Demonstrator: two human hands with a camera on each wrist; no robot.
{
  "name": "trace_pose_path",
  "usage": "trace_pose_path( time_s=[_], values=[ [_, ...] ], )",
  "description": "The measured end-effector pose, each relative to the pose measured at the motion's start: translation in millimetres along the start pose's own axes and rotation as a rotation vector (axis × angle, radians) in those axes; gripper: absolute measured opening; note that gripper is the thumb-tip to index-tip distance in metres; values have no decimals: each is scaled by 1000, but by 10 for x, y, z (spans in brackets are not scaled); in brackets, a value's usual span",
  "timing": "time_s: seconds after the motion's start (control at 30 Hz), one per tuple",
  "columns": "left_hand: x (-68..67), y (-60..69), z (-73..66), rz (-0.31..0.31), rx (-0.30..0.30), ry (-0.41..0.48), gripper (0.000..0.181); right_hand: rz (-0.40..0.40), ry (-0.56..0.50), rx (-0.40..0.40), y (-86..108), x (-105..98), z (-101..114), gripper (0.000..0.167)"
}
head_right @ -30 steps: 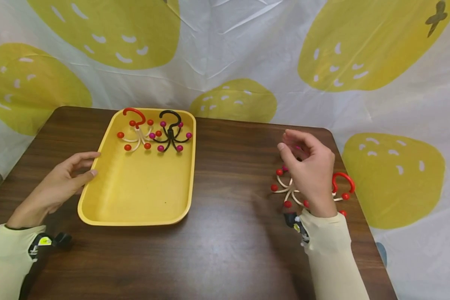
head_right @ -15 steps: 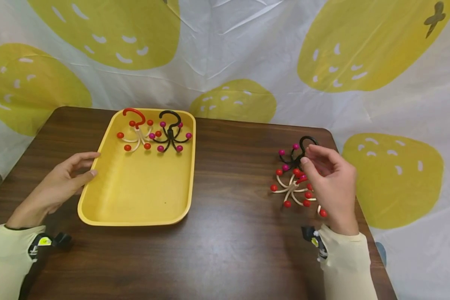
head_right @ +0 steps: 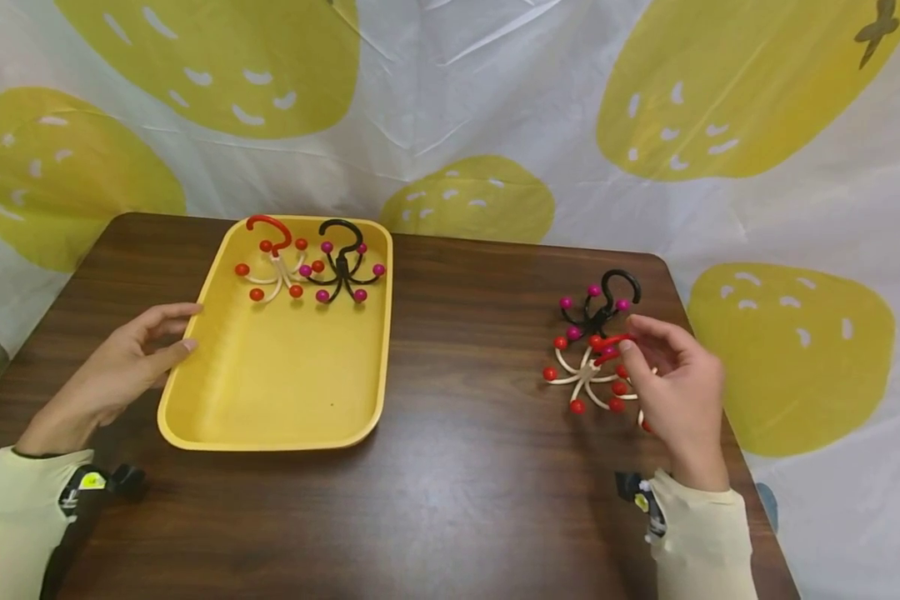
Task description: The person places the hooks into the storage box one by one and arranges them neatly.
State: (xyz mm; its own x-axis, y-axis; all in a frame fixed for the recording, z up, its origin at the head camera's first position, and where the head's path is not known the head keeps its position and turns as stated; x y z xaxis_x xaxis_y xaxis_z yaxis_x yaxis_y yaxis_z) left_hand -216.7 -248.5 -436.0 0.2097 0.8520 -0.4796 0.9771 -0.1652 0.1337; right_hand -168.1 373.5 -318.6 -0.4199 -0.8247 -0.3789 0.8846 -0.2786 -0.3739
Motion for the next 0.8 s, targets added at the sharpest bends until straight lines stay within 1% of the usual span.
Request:
trace_pose_path(
  time_s=[0.27,0.4,0.53,0.63,0.8],
  values=[
    [1,3,-4,0,-14,-16,58,9,27,48,-10,6,-148,29],
    [0,7,1,0,-12,-13,58,25,59,78,-14,27,-232,28],
    [0,10,4,0,-8,-11,58,28,105,72,-15,28,-308,26],
    [1,14,6,0,-10,-9,59,44,143,67,-6,28,-358,28],
    [1,12,-3,-2,-9,-10,58,63,151,71,21,36,-397,28]
  ],
)
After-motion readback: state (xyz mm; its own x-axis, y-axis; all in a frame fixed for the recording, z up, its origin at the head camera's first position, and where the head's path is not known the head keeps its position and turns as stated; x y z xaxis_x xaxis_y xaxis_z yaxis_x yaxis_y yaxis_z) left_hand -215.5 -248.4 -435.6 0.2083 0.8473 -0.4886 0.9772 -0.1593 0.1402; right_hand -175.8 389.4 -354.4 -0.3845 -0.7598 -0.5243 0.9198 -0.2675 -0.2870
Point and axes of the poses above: each hand's wrist, its own y-axis away from the middle knuckle, its own x-axis out of the palm, z = x × y, the point moved 9 cm from there along -y, towards the middle knuckle, and after that the axes turned 7 degrees about -y, right-handed, at the moved point
